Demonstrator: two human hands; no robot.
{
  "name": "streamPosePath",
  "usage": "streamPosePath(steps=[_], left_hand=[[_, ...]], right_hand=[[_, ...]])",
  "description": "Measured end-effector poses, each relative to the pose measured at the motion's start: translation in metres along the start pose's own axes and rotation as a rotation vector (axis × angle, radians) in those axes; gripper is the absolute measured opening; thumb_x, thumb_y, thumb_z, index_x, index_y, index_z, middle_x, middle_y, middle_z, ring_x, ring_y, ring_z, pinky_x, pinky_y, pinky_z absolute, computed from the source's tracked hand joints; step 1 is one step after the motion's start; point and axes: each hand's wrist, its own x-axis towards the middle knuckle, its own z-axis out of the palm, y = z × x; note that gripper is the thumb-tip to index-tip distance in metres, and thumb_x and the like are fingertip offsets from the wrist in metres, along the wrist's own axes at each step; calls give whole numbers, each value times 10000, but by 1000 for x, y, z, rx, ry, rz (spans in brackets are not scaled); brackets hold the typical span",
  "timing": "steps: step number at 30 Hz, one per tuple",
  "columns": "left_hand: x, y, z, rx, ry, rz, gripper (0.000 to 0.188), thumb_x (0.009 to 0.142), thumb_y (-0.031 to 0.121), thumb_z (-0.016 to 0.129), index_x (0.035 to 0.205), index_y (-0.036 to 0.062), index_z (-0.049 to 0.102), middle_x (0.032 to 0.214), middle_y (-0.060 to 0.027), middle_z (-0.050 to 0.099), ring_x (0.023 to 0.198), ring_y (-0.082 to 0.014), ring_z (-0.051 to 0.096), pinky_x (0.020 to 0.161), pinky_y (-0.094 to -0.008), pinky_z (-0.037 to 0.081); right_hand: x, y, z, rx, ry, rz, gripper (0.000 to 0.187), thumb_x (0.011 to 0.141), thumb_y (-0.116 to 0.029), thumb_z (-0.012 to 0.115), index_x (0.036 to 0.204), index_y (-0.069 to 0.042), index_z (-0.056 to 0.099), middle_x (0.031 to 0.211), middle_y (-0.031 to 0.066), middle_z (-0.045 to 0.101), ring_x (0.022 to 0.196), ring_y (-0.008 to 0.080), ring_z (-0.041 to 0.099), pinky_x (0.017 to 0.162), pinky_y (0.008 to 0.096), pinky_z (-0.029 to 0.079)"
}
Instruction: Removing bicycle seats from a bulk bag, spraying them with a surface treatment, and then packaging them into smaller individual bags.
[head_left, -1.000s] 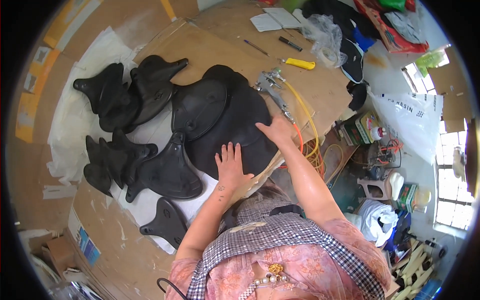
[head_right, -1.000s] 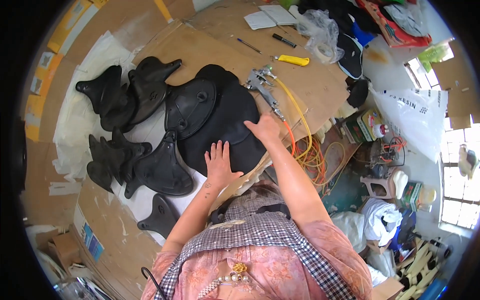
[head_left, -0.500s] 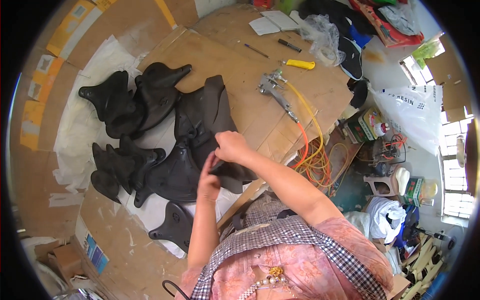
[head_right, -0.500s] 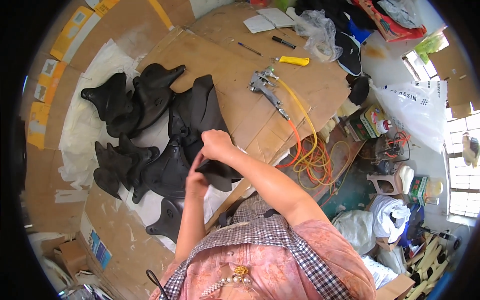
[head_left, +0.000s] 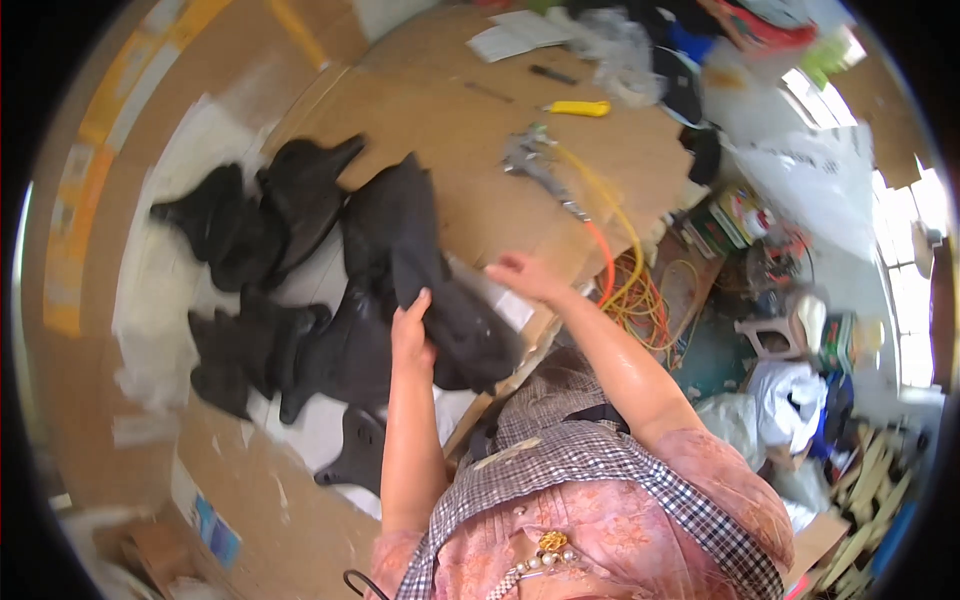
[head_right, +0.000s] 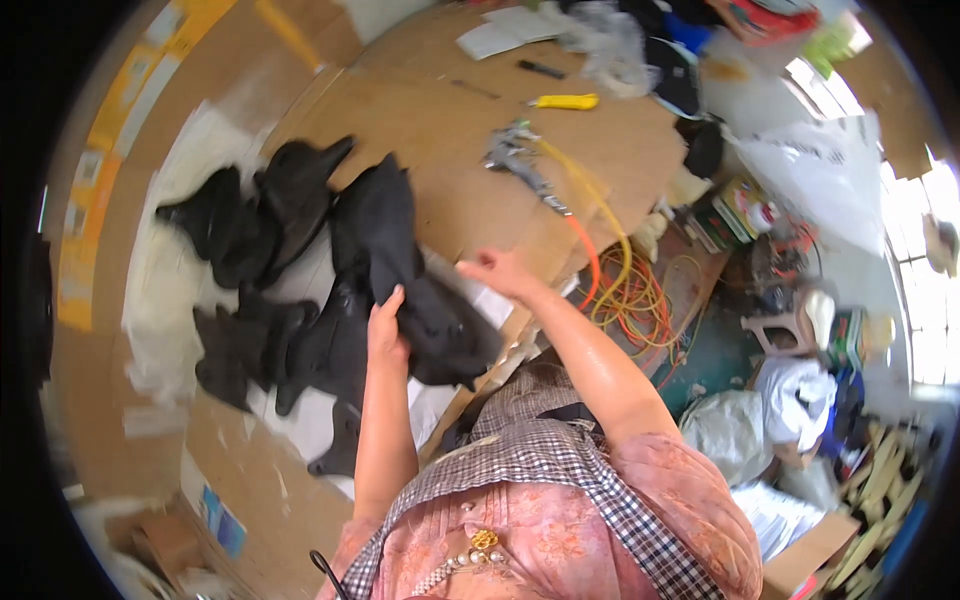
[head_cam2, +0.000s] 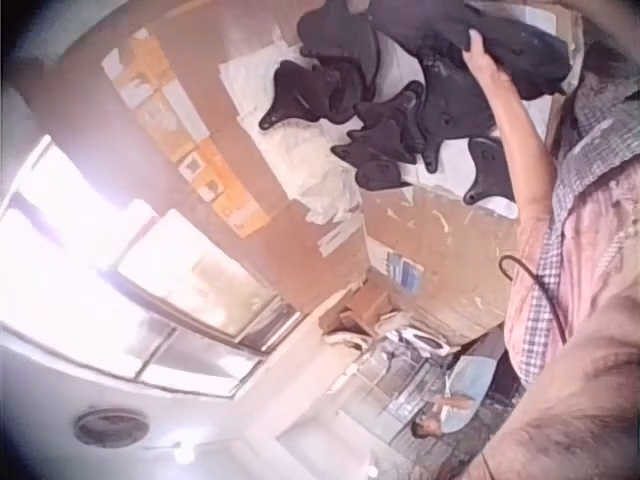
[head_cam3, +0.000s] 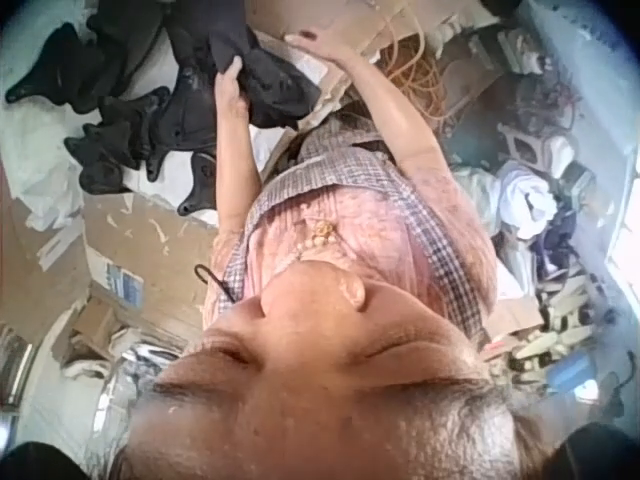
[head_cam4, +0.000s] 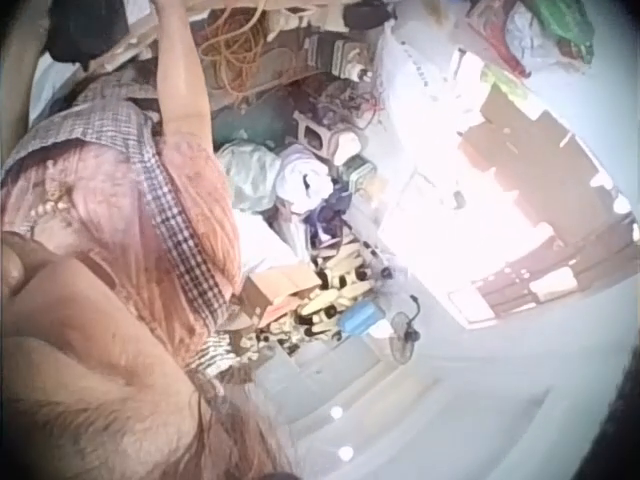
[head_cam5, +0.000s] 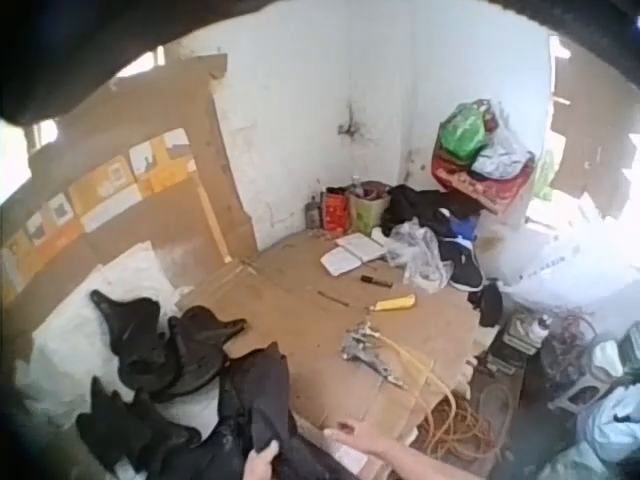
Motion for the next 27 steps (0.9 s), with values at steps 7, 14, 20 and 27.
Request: streamPosePath(steps=[7,14,20,27], left_hand=[[-17,29,23,-264,-449,-212,311,868,278,540,1061,38,578,999,-115,628,903,-262,609,799,-406,499],[-21,15,105,-287,-596,-195,339,899,278,495,1113,20,548,1062,-121,612,944,-258,602,856,-400,474],[-32,40,159,-3,-500,-53,342,856,203,583,1139,31,498,1015,-83,599,892,-195,594,765,-328,501],[39,48,198,140,-262,72,380,847,231,586,1162,39,498,1052,-84,593,925,-209,588,803,-346,483]], right_hand=[[-48,-11,27,800,-548,-1,748,762,-654,508,1279,-124,400,1129,72,558,1009,183,534,825,354,423],[-78,-33,-16,1248,-712,-74,675,847,-510,495,1345,-93,314,1257,94,469,1140,190,468,961,372,388],[-89,-68,-61,1345,-452,-249,664,764,-226,673,1313,-57,340,1169,76,529,1050,200,543,903,361,449],[-20,-80,-139,1207,-252,-240,670,692,-42,669,1303,-99,399,1212,51,504,1089,185,504,936,334,413]])
